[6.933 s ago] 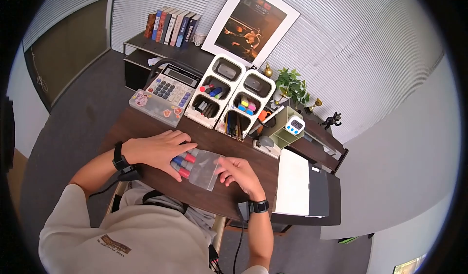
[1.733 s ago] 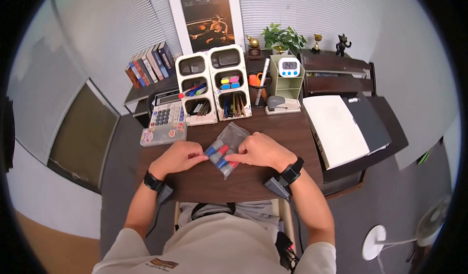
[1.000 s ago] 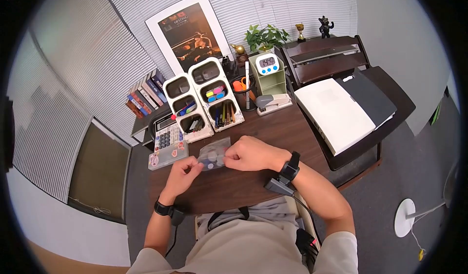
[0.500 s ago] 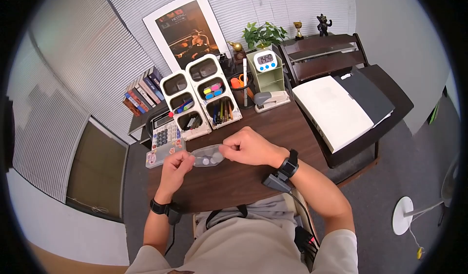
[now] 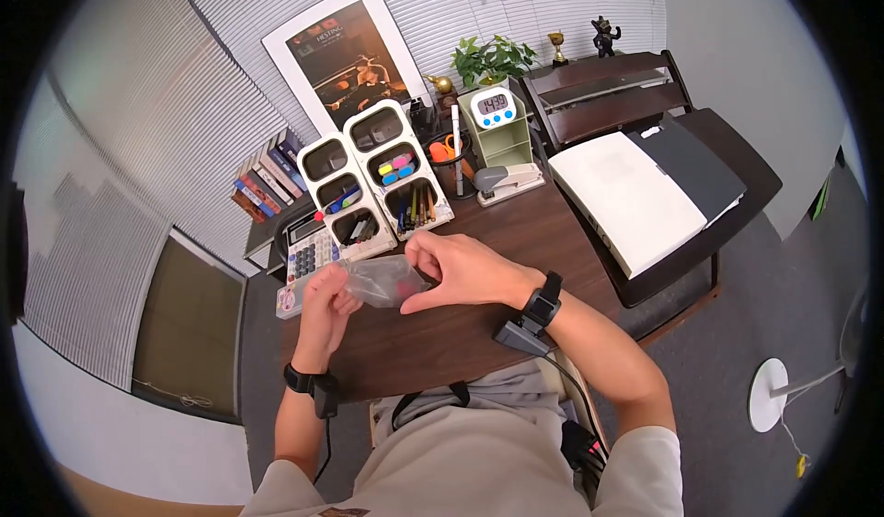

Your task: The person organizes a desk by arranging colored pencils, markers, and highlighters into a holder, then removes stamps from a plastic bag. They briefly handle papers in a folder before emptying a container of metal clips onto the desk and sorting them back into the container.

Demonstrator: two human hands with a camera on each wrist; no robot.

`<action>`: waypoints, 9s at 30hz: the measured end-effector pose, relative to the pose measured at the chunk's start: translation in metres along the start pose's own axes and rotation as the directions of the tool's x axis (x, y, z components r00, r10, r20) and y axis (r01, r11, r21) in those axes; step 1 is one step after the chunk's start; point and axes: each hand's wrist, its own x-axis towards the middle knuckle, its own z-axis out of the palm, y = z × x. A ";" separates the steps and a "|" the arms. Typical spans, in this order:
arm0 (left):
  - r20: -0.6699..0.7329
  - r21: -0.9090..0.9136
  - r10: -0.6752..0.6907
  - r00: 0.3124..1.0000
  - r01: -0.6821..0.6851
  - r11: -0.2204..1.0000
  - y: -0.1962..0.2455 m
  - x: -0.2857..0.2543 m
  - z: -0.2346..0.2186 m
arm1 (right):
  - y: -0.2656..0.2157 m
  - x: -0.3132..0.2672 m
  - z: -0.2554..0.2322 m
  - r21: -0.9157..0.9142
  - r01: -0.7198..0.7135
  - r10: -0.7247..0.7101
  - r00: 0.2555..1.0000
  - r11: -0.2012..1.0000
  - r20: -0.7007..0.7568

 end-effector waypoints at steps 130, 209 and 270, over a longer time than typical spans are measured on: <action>0.225 0.812 0.294 0.929 -0.346 0.470 -0.025 0.018 -0.089 | -0.006 0.082 0.071 -0.368 -0.055 0.094 0.992 0.928 0.087; 0.359 0.868 0.209 0.910 -0.407 0.283 -0.005 0.013 -0.060 | 0.027 0.042 0.064 -0.164 -0.008 0.013 1.000 0.986 0.027; 0.166 0.798 0.703 0.692 -0.513 0.317 -0.015 0.002 -0.077 | -0.011 -0.031 -0.019 -0.739 -0.039 -0.071 0.991 0.673 -0.116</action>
